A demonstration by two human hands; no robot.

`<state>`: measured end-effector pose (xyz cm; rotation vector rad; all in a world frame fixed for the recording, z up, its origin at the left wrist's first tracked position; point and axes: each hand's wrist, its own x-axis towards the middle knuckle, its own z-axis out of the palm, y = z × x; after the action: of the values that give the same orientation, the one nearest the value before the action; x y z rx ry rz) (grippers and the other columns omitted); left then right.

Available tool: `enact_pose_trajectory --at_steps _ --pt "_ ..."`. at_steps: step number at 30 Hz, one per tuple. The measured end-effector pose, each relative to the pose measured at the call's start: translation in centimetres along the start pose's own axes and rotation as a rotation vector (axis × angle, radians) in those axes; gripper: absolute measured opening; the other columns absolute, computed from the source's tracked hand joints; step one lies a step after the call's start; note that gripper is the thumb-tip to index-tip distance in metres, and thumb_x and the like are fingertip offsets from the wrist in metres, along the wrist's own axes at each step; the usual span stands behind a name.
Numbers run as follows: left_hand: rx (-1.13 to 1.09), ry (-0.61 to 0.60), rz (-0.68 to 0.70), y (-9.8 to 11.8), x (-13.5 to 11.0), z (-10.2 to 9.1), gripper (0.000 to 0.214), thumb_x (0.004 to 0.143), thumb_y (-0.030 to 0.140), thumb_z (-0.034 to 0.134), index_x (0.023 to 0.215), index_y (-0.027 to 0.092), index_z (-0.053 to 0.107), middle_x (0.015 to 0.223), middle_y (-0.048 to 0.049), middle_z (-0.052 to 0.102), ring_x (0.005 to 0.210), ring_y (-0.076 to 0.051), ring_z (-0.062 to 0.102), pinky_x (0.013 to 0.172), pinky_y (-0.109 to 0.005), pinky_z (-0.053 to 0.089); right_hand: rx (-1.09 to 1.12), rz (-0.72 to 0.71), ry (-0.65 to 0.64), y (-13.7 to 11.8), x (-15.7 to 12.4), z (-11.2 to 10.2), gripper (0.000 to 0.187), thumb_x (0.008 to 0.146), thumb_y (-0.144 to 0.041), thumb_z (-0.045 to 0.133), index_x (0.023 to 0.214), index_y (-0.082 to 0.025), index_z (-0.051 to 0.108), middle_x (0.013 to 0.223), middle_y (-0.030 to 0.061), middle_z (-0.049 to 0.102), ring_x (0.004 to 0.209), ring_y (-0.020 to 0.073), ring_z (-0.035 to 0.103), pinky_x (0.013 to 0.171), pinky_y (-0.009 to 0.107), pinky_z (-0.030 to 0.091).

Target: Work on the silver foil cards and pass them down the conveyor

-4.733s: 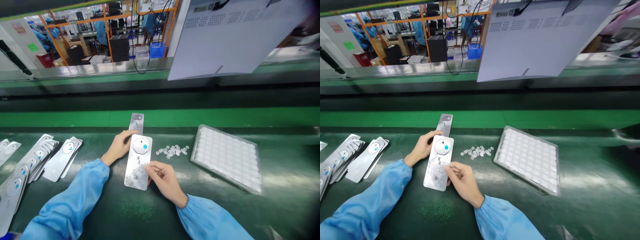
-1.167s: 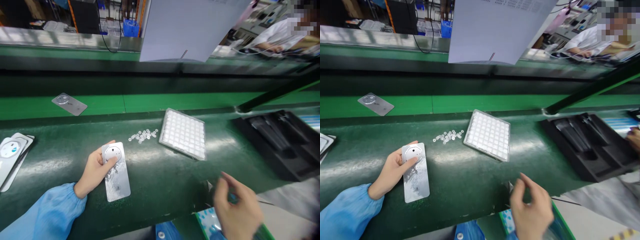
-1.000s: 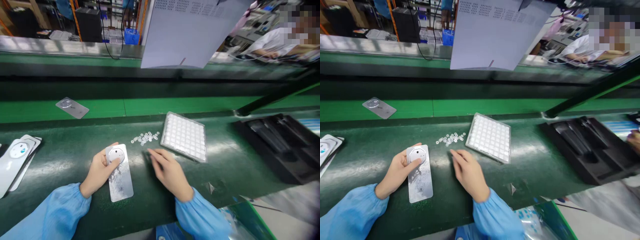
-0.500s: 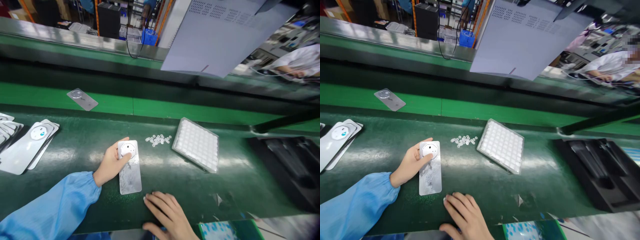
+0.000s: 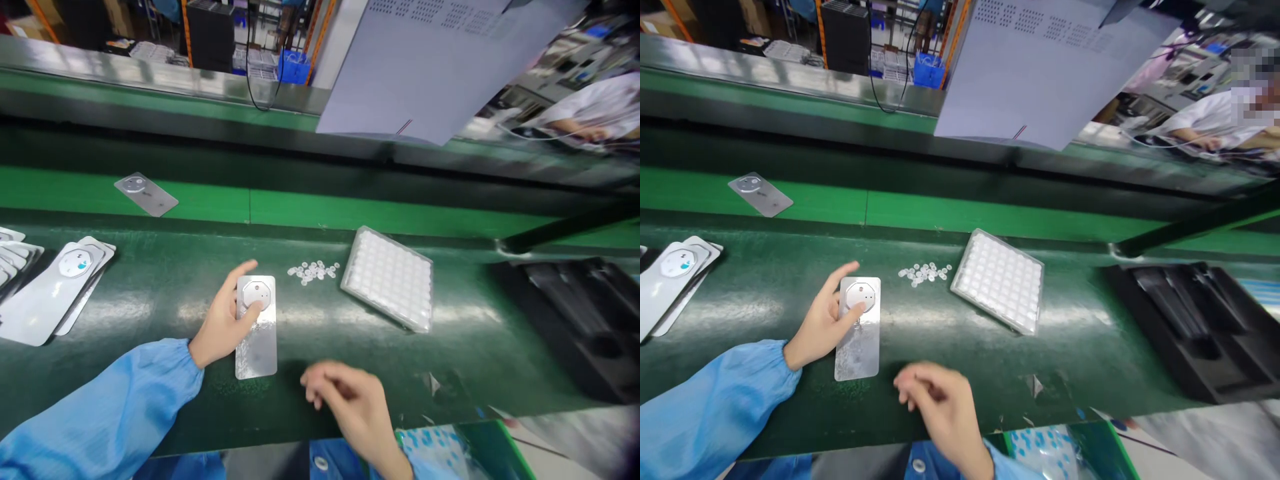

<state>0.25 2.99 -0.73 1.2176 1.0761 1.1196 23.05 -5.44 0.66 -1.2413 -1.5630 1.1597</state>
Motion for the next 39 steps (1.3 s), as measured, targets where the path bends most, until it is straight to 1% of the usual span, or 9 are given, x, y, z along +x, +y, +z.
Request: enact_pose_trajectory --at_steps 2,4,8,10,14,19,26,33,39 --pt "0.144 -0.022 0.058 -0.2 0.0 0.0 0.032 0.095 0.026 0.065 0.126 0.020 0.071 0.108 -0.0087 0.077 0.097 -0.021 0.072 0.084 -0.029 0.056 0.048 0.101 0.043 -0.9 3.5 0.1 0.025 0.095 -0.039 0.070 0.085 -0.018 0.080 0.065 0.0031 0.070 0.046 0.0126 0.061 0.046 0.023 0.051" --pt "0.256 -0.032 0.092 -0.3 -0.1 0.0 0.020 0.096 0.027 0.063 0.106 0.020 0.080 0.111 -0.0080 0.078 0.105 -0.024 0.072 0.091 -0.031 0.055 0.089 0.111 0.045 -1.4 6.5 0.3 0.028 0.090 -0.044 0.073 0.087 -0.017 0.080 0.064 0.0025 0.068 0.047 0.0125 0.061 0.049 0.024 0.053" --pt "0.237 -0.064 0.106 -0.2 -0.1 0.2 0.023 0.088 0.028 0.076 0.110 0.023 0.081 0.111 -0.0063 0.079 0.103 -0.024 0.073 0.092 -0.033 0.056 0.166 0.139 0.059 -1.6 9.2 1.4 0.029 0.082 -0.045 0.082 0.090 -0.017 0.075 0.062 0.0003 0.067 0.048 0.0114 0.059 0.047 0.022 0.052" --pt "0.206 -0.083 0.094 -0.1 -0.2 0.2 0.023 0.084 0.028 0.081 0.106 0.024 0.083 0.105 -0.0052 0.081 0.097 -0.024 0.074 0.087 -0.032 0.056 0.184 0.175 0.065 -1.5 9.3 1.8 0.031 0.078 -0.043 0.086 0.088 -0.018 0.071 0.062 -0.0003 0.068 0.047 0.0104 0.057 0.045 0.021 0.051" --pt "0.153 -0.104 0.105 0.1 -0.2 0.3 0.012 0.089 0.026 0.077 0.098 0.026 0.085 0.095 -0.0031 0.081 0.088 -0.021 0.073 0.079 -0.029 0.055 0.180 0.218 0.029 -1.4 8.8 1.8 0.036 0.075 -0.046 0.089 0.085 -0.017 0.071 0.063 0.0013 0.070 0.050 0.0109 0.060 0.047 0.020 0.052" --pt "0.118 -0.079 0.123 0.1 -0.2 0.2 0.010 0.090 0.028 0.076 0.095 0.026 0.085 0.095 -0.0043 0.082 0.088 -0.022 0.075 0.077 -0.030 0.056 0.212 0.357 -0.162 -1.8 8.8 1.2 0.047 0.080 -0.060 0.080 0.076 -0.014 0.073 0.065 0.0056 0.071 0.046 0.0090 0.056 0.040 0.018 0.048" --pt "0.108 -0.061 0.154 -0.4 -0.2 0.0 0.009 0.088 0.025 0.079 0.093 0.029 0.085 0.094 -0.0040 0.081 0.087 -0.023 0.075 0.076 -0.031 0.058 0.406 0.517 -0.306 -2.3 9.2 1.0 0.045 0.075 -0.056 0.086 0.079 -0.014 0.073 0.062 0.0005 0.064 0.045 0.0068 0.049 0.036 0.015 0.041" --pt "0.075 -0.049 0.122 -0.5 -0.3 0.2 0.015 0.085 0.030 0.082 0.099 0.028 0.084 0.092 -0.0052 0.081 0.079 -0.022 0.073 0.068 -0.029 0.055 0.456 0.497 -0.187 -2.0 8.8 1.4 0.042 0.075 -0.053 0.087 0.075 -0.014 0.072 0.059 -0.0019 0.060 0.041 0.0040 0.041 0.035 0.015 0.034" --pt "0.121 -0.052 0.129 -0.5 -0.3 0.2 0.015 0.087 0.032 0.080 0.101 0.028 0.084 0.083 -0.0045 0.080 0.073 -0.022 0.071 0.069 -0.031 0.054 0.306 0.445 -0.209 -1.3 8.7 1.1 0.046 0.079 -0.059 0.082 0.077 -0.014 0.074 0.056 0.0000 0.060 0.041 0.0066 0.045 0.037 0.018 0.037"
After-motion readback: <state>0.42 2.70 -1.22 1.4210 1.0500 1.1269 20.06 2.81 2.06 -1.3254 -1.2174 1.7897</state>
